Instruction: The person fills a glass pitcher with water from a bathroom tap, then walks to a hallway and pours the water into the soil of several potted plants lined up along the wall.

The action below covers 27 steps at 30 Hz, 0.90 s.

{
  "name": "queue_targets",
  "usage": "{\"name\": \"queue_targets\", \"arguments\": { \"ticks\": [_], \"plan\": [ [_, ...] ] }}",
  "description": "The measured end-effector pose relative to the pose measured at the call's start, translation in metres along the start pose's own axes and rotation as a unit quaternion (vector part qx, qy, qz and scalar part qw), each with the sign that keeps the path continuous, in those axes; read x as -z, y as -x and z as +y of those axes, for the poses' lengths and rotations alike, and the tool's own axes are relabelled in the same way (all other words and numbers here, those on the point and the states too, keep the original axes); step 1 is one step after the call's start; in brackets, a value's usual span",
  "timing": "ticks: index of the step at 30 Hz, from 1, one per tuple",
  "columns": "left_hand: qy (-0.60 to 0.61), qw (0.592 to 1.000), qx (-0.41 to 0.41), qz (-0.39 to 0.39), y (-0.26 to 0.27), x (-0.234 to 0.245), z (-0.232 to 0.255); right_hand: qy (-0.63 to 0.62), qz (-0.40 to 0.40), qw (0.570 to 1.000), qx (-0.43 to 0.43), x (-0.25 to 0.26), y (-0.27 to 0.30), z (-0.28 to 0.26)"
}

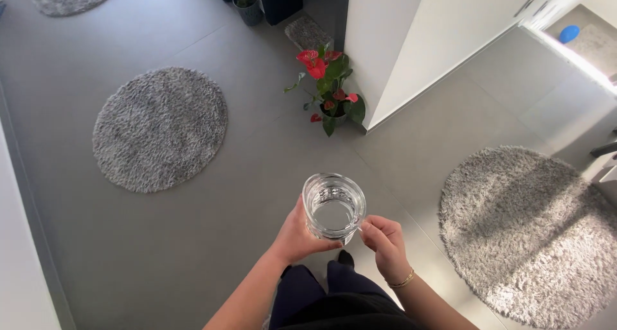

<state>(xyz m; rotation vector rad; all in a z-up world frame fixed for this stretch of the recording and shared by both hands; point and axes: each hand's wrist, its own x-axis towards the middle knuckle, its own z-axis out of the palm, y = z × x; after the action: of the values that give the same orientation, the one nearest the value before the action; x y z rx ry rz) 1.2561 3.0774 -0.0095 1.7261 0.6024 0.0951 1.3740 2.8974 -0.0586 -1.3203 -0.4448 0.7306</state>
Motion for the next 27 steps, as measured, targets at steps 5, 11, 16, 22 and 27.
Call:
{"name": "queue_targets", "arguments": {
  "ticks": [5,11,16,22,27],
  "plan": [
    [-0.025,0.998,0.004,-0.055,-0.058,0.048,0.000,-0.017,0.083,0.996,-0.010,-0.030,-0.045,0.018],
    [-0.033,0.988,-0.067,-0.132,-0.127,0.113,-0.013,-0.003,0.193,0.981,0.004,-0.091,-0.098,0.020],
    [-0.046,0.976,-0.065,-0.203,-0.172,0.156,-0.009,-0.020,0.251,0.967,0.042,-0.129,-0.132,0.028],
    [-0.061,0.965,-0.084,-0.241,-0.223,0.178,-0.008,-0.012,0.295,0.955,0.044,-0.145,-0.173,0.037],
    [-0.109,0.953,-0.107,-0.260,-0.272,0.175,-0.022,0.021,0.315,0.946,0.071,-0.138,-0.207,0.041]
  ]
}}
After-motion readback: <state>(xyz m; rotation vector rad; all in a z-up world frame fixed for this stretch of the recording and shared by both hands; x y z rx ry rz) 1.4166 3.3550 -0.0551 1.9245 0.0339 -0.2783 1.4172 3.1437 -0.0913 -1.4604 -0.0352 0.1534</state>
